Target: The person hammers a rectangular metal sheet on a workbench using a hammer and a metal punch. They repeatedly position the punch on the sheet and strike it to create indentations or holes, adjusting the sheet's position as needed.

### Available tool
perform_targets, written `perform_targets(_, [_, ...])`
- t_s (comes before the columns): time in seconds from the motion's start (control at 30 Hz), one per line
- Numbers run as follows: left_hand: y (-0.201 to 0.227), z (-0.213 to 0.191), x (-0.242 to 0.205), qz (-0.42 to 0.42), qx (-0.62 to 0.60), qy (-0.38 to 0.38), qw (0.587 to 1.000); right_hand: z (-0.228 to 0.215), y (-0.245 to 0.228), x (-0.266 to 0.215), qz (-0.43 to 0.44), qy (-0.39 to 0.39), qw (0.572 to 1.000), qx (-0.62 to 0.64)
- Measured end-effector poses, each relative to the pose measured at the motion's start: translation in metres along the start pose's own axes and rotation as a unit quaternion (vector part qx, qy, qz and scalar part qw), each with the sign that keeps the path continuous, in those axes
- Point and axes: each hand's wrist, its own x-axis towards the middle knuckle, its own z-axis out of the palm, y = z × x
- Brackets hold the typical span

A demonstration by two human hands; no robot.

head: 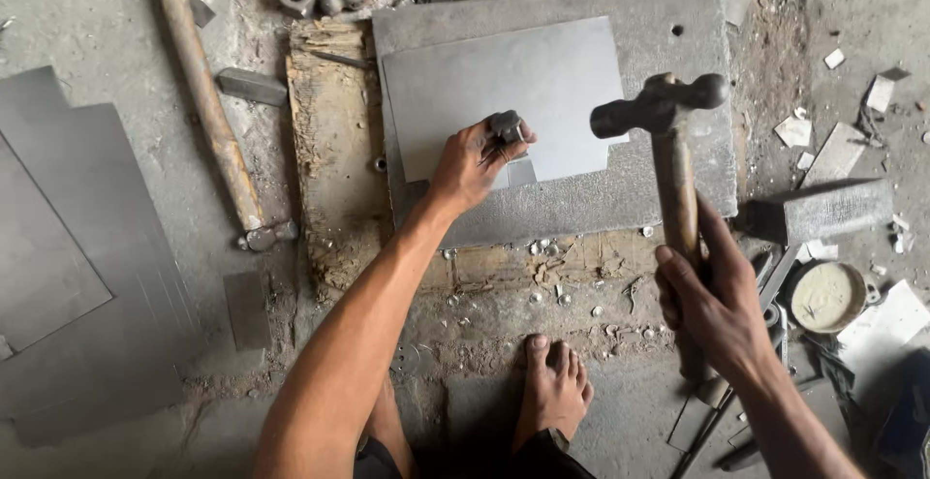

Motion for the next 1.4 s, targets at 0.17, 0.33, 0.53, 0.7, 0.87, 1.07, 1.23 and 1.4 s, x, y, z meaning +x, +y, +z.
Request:
perform_targets(0.17, [0.005, 0.000, -0.001, 0.004, -0.010, -0.009, 1.000, -0.011, 0.024, 0.001, 0.032, 0.006, 0.999, -0.023])
perform_targets(0.33, [0.004, 0.003, -0.004, 0.019, 0.033, -0.004, 0.999, -0.013, 0.010, -0.016, 0.012, 0.011, 0.995, -0.100])
perform_targets(0.53, [-0.006, 0.017, -0.007, 0.033, 0.161, -0.009, 0.986, -0.005, -0.021, -0.004, -0.141, -0.013, 0.962, -0.232])
perform_targets(0.7, [-0.005, 0.013, -0.006, 0.001, 0.189, -0.057, 0.980, -0.005, -0.018, 0.003, -0.083, -0.059, 0.967, -0.234])
perform_targets(0.87, [0.004, 0.012, -0.004, 0.050, 0.161, -0.022, 0.986, -0.012, -0.020, 0.008, -0.240, -0.045, 0.964, -0.102])
perform_targets(1.07, [0.021, 0.001, 0.000, -0.048, 0.159, -0.042, 0.985, -0.003, -0.032, 0.021, -0.064, -0.088, 0.939, -0.326])
perform_targets(1.23, [0.009, 0.003, 0.003, -0.019, 0.055, -0.001, 0.998, -0.007, -0.018, 0.001, -0.010, -0.004, 0.987, -0.161])
perform_targets(1.4, [0.001, 0.007, 0.005, -0.067, 0.129, -0.054, 0.988, -0.015, -0.010, -0.003, 0.019, 0.024, 0.990, -0.135])
